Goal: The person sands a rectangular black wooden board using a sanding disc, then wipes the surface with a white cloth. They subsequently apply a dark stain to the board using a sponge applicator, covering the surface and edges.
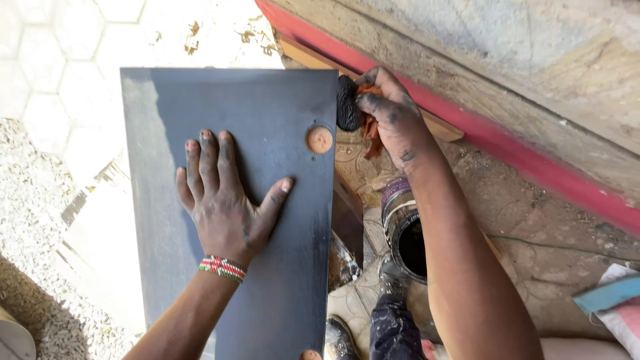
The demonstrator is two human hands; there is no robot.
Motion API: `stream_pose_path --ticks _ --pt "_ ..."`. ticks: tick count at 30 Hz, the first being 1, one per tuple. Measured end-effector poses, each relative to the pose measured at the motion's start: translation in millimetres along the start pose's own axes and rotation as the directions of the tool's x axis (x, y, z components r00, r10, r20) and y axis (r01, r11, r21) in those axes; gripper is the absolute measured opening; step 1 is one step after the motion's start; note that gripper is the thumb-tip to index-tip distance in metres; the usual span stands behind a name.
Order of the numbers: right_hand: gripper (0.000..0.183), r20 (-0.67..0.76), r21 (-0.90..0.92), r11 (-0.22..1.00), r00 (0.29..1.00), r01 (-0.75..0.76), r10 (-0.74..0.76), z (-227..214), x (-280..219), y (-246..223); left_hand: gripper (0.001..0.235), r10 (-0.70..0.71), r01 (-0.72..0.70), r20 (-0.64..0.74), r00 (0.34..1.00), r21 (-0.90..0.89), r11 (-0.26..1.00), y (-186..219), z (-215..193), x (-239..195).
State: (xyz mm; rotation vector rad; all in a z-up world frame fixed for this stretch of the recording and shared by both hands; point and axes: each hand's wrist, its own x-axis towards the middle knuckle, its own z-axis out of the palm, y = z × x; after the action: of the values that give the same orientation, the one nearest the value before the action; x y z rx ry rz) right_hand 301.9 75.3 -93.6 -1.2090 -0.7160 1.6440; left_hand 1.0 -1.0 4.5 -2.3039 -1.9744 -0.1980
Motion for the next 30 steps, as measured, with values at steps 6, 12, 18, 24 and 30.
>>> stream_pose_path --ticks 6,12,18,24,30 --pt "0.047 0.099 -0.074 0.978 0.974 -0.195 0.202 25.2 -99.9 16.0 0.119 -0.006 0.007 0.034 0.999 -0.03 1.0 4.5 -5.0 5.2" --pt "0.044 0.066 -0.197 0.908 0.918 -0.371 0.39 61.0 -212.7 52.1 0.116 0.017 -0.016 0.009 1.0 -0.049 0.999 3.8 -7.4 7.1" --pt "0.021 0.058 -0.002 0.963 0.961 -0.27 0.27 84.5 -302.1 108.6 0.116 0.057 -0.057 0.03 0.998 -0.008 0.998 -5.9 1.6 10.7" --pt "0.067 0.21 -0.017 0.869 0.848 -0.495 0.487 87.8 -402.8 160.3 0.094 0.083 -0.096 -0.141 0.987 -0.086 0.992 -8.4 5.4 9.5" --pt "0.031 0.089 -0.444 0.888 0.981 -0.116 0.173 87.4 -473.0 174.8 0.093 0.095 -0.108 -0.15 0.984 -0.08 0.991 -14.3 13.0 9.6"
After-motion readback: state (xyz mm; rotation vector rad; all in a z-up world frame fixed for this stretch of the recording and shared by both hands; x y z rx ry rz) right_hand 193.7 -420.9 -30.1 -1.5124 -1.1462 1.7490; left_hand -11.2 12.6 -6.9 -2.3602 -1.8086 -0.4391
